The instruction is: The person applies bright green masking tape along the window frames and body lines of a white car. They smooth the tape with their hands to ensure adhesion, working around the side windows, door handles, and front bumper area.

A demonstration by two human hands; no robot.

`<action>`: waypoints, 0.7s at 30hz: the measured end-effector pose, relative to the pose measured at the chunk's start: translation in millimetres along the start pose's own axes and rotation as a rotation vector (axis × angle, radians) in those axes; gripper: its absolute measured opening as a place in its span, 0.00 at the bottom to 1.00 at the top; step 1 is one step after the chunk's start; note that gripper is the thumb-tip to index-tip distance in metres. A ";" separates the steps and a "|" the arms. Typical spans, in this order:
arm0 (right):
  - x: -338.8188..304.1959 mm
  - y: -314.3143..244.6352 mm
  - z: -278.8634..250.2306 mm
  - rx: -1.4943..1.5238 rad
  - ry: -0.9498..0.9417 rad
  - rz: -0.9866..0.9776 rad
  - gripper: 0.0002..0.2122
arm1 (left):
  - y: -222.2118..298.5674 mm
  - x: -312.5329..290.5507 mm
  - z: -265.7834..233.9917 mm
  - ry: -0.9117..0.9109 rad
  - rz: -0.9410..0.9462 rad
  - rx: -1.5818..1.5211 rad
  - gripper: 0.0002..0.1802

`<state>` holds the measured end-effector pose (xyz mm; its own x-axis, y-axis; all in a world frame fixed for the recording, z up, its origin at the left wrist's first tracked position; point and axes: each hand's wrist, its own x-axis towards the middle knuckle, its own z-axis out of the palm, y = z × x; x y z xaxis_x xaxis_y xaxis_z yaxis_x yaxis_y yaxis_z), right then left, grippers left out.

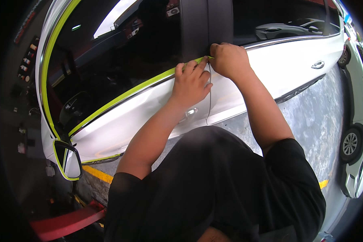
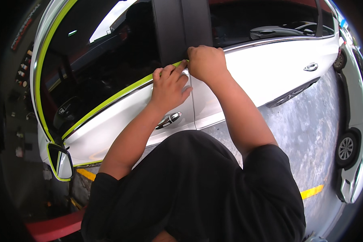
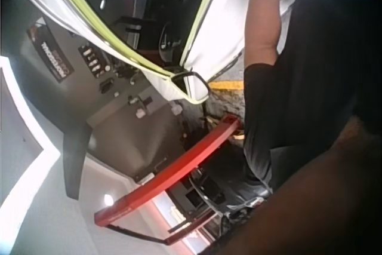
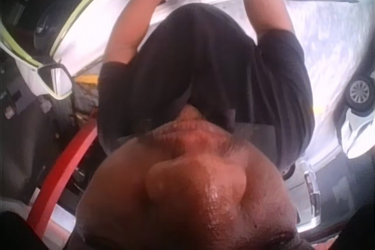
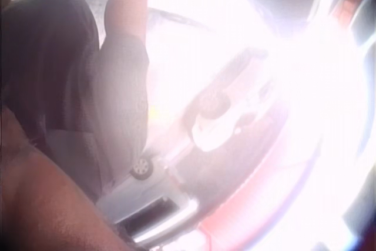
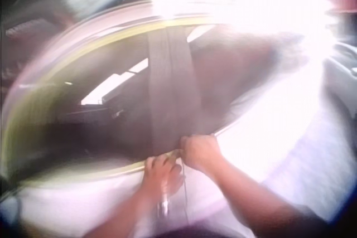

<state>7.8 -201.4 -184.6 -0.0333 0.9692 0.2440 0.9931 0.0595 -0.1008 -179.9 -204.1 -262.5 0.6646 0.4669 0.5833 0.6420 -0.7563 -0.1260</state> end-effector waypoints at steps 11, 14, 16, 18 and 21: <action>-1.1 -5.7 -22.4 0.033 -0.190 0.251 0.14 | -9.3 -3.6 0.0 -0.027 0.030 -0.028 0.19; 0.5 -16.1 -34.4 -0.114 -0.271 0.251 0.15 | -12.3 -3.3 -0.3 -0.053 0.040 -0.049 0.19; 1.3 -16.8 -35.3 -0.138 -0.289 0.253 0.15 | -11.7 -2.9 0.9 -0.031 0.049 -0.044 0.19; 4.6 -19.5 -30.0 -0.181 -0.263 0.310 0.13 | -12.1 -2.0 0.6 -0.025 0.061 -0.029 0.20; -1.7 -28.0 -22.9 -0.186 -0.192 0.316 0.11 | -11.8 -0.9 0.3 -0.039 0.053 0.003 0.21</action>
<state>-17.4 -210.2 -160.1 0.2735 0.9609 0.0429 0.9606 -0.2751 0.0389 -188.0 -195.5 -261.8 0.7120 0.4440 0.5439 0.6066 -0.7791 -0.1582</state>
